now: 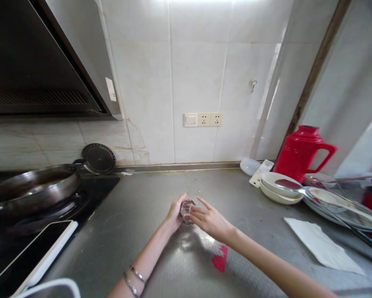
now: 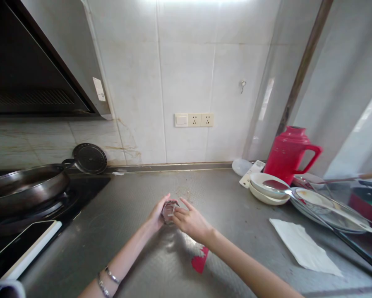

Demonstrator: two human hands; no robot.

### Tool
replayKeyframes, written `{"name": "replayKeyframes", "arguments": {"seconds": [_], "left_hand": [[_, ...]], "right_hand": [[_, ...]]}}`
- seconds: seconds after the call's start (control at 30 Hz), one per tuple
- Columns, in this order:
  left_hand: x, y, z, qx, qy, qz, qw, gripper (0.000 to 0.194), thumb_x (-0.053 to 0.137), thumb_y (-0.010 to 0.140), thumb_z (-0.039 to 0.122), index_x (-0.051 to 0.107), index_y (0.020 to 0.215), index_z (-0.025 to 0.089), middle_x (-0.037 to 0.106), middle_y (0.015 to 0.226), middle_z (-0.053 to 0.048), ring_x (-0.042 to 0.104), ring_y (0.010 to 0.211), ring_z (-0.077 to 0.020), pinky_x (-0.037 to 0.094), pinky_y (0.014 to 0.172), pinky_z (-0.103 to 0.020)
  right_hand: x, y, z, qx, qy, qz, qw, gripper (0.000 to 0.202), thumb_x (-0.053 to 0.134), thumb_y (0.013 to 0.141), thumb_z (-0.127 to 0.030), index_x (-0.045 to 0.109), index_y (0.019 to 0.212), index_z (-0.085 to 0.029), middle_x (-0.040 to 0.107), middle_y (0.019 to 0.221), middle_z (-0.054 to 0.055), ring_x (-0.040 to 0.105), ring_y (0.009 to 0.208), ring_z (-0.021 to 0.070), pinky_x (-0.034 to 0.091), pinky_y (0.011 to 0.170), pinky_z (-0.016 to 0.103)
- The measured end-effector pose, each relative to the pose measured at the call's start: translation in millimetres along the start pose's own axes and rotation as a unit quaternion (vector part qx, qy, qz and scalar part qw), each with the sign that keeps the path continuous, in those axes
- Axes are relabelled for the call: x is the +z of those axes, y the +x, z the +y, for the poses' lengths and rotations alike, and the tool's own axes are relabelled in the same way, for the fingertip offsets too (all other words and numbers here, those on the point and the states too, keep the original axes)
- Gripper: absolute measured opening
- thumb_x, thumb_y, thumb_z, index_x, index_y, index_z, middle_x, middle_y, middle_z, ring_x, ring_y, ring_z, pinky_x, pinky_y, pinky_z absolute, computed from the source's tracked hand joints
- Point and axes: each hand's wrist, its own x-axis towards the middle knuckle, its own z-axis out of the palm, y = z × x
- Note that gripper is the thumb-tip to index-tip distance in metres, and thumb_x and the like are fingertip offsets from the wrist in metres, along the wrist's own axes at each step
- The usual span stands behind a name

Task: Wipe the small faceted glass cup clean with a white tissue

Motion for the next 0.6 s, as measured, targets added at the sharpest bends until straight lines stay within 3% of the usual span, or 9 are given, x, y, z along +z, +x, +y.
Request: {"name": "replayKeyframes", "arguments": {"seconds": [0.1,0.17,0.3,0.47,0.6], "left_hand": [[5.4,-1.5,-3.5,0.078,-0.029,0.051,0.995,0.036,0.067,0.074,0.046,0.066,0.074,0.010,0.068,0.059,-0.006,0.062,0.050,-0.0139,0.044,0.048,-0.021],[7.4,-3.5,-4.6,0.109,-0.055,0.049,0.991,0.036,0.071,0.070,0.046,0.065,0.073,0.010,0.068,0.060,-0.007,0.064,0.053,-0.0161,0.047,0.052,-0.024],[6.2,-5.9,-4.2,0.149,-0.113,0.059,0.981,0.033,0.072,0.068,0.044,0.064,0.073,0.012,0.069,0.062,-0.006,0.066,0.056,-0.0180,0.050,0.056,-0.027],[3.8,-9.6,-1.4,0.154,-0.156,0.027,0.975,0.028,0.068,0.075,0.040,0.065,0.080,0.012,0.072,0.071,-0.007,0.069,0.067,-0.0200,0.052,0.064,-0.029],[5.6,-15.7,2.8,0.118,-0.200,-0.048,0.971,0.042,0.056,0.083,0.050,0.067,0.094,0.011,0.073,0.081,-0.010,0.069,0.079,-0.0232,0.052,0.074,-0.032]], "right_hand": [[12.2,3.3,-21.0,0.096,0.030,0.034,0.994,0.017,0.052,0.086,-0.007,0.060,0.097,-0.016,0.071,0.086,0.004,0.066,0.088,0.0189,0.034,0.110,0.048],[20.3,9.8,-36.4,0.162,0.062,0.060,0.983,0.020,0.056,0.081,-0.006,0.060,0.098,-0.015,0.071,0.081,0.004,0.067,0.081,0.0193,0.040,0.106,0.046],[31.2,24.1,-56.1,0.242,0.111,0.136,0.954,0.026,0.058,0.078,-0.006,0.059,0.103,-0.016,0.072,0.089,0.006,0.068,0.085,0.0208,0.045,0.101,0.044],[30.8,25.0,-50.6,0.222,0.083,0.164,0.958,0.019,0.049,0.088,-0.007,0.058,0.099,-0.019,0.070,0.086,0.004,0.065,0.085,0.0181,0.034,0.108,0.049],[20.0,14.7,-35.1,0.144,0.034,0.147,0.978,0.024,0.037,0.095,-0.009,0.059,0.095,-0.019,0.069,0.081,0.001,0.063,0.085,0.0147,0.021,0.114,0.051]]}}
